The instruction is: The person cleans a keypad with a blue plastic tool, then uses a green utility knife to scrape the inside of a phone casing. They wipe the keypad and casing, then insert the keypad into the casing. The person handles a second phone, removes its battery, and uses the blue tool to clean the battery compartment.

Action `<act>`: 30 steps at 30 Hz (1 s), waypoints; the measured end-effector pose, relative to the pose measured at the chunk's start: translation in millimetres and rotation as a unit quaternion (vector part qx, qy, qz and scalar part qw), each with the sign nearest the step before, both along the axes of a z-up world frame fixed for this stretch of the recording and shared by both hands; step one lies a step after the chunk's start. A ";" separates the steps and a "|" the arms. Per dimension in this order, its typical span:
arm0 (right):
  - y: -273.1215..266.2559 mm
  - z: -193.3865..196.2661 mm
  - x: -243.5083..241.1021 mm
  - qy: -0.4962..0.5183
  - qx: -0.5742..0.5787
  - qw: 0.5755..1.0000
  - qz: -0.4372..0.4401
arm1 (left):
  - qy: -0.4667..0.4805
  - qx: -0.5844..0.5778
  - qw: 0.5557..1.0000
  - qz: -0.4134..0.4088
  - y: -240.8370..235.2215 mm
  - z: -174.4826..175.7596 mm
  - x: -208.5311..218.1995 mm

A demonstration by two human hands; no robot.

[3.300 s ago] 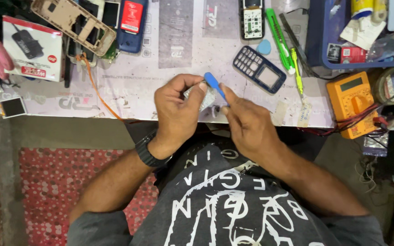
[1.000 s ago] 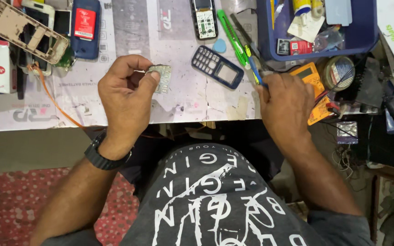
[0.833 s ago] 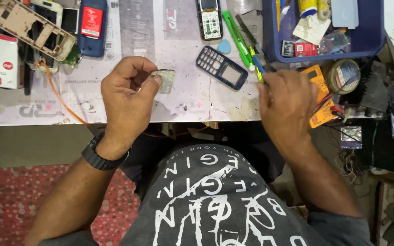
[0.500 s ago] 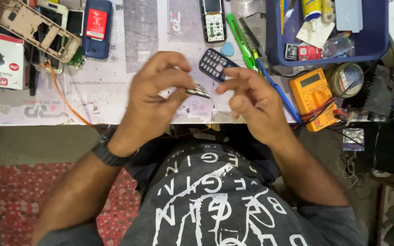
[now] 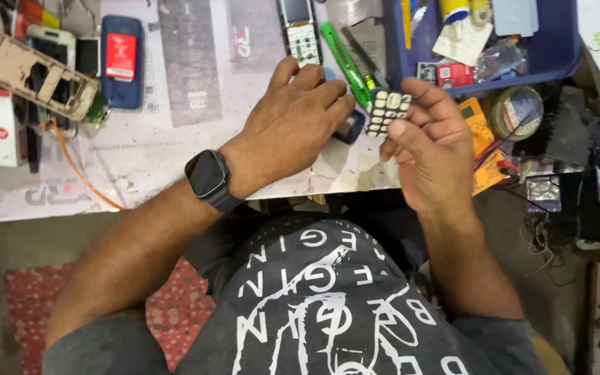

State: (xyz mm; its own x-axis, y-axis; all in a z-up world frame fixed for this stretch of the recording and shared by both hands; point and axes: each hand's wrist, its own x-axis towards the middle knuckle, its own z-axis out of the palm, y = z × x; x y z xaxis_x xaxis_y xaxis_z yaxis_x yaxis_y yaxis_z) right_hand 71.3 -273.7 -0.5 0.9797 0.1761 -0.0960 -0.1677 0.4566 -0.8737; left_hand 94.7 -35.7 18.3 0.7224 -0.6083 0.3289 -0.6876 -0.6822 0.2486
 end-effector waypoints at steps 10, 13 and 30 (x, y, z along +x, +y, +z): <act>0.3 -1.5 0.3 0.052 0.021 0.998 0.026 | 0.033 0.022 0.999 -0.005 -6.5 0.4 16.2; 0.5 -0.2 -3.0 0.048 0.019 0.998 0.035 | 0.062 0.002 0.998 -0.006 1.3 -4.4 17.0; 46.4 -16.6 -12.5 -0.008 -0.253 0.954 0.163 | 0.536 -0.729 0.420 0.061 64.9 -19.8 -23.7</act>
State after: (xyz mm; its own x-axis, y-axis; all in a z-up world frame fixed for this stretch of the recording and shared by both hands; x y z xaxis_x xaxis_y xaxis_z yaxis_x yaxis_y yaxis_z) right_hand 58.8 -227.3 -17.1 0.8832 0.4055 -0.2357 -0.2140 -0.0986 -0.9718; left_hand 71.0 29.2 -1.5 0.9276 -0.2616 -0.2665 0.3714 0.7202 0.5859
